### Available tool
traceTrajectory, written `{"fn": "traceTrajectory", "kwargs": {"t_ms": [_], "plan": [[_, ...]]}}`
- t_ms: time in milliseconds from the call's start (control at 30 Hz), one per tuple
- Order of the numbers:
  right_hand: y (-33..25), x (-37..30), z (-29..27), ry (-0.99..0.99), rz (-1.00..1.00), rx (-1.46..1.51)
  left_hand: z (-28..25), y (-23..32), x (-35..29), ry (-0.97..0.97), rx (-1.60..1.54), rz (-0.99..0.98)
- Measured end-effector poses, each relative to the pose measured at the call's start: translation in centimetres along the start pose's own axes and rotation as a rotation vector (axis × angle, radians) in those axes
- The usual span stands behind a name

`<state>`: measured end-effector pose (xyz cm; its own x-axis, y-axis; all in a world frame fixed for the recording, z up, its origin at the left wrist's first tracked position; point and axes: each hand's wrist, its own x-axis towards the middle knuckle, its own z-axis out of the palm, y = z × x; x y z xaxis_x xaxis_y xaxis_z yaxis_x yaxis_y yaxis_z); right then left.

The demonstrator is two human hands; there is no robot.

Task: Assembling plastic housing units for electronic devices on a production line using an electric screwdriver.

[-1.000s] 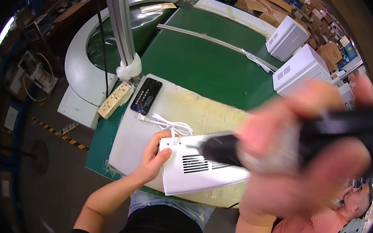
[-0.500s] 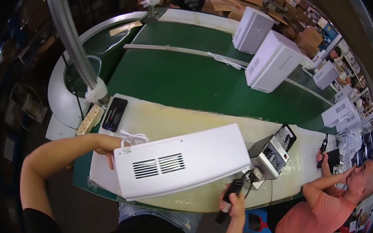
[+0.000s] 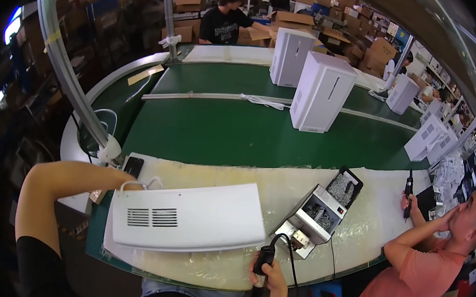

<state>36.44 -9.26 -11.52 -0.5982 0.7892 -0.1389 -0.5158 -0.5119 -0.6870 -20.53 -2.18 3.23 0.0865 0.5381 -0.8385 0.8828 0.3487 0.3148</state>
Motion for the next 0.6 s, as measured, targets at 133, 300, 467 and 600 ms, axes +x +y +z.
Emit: {"fn": "traceTrajectory", "kwargs": {"t_ms": [133, 300, 467, 600], "plan": [[-0.1, 0.7, 0.6, -0.055, 0.030, 0.040, -1.9, 6.8, 1.1, 0.180, 0.229, 0.016], [-0.5, 0.7, 0.3, -0.030, 0.087, 0.068, -5.3, 16.9, -3.8, 0.726, 0.665, 0.210], [-0.8, 0.8, 0.2, -0.060, 0.067, 0.065, -8.4, 23.2, -7.0, 1.078, 0.956, 0.247], [-0.4, 1.3, 0.3, -0.093, 0.084, 0.094, -12.2, 24.6, -6.5, 1.309, 1.108, 0.338]]}}
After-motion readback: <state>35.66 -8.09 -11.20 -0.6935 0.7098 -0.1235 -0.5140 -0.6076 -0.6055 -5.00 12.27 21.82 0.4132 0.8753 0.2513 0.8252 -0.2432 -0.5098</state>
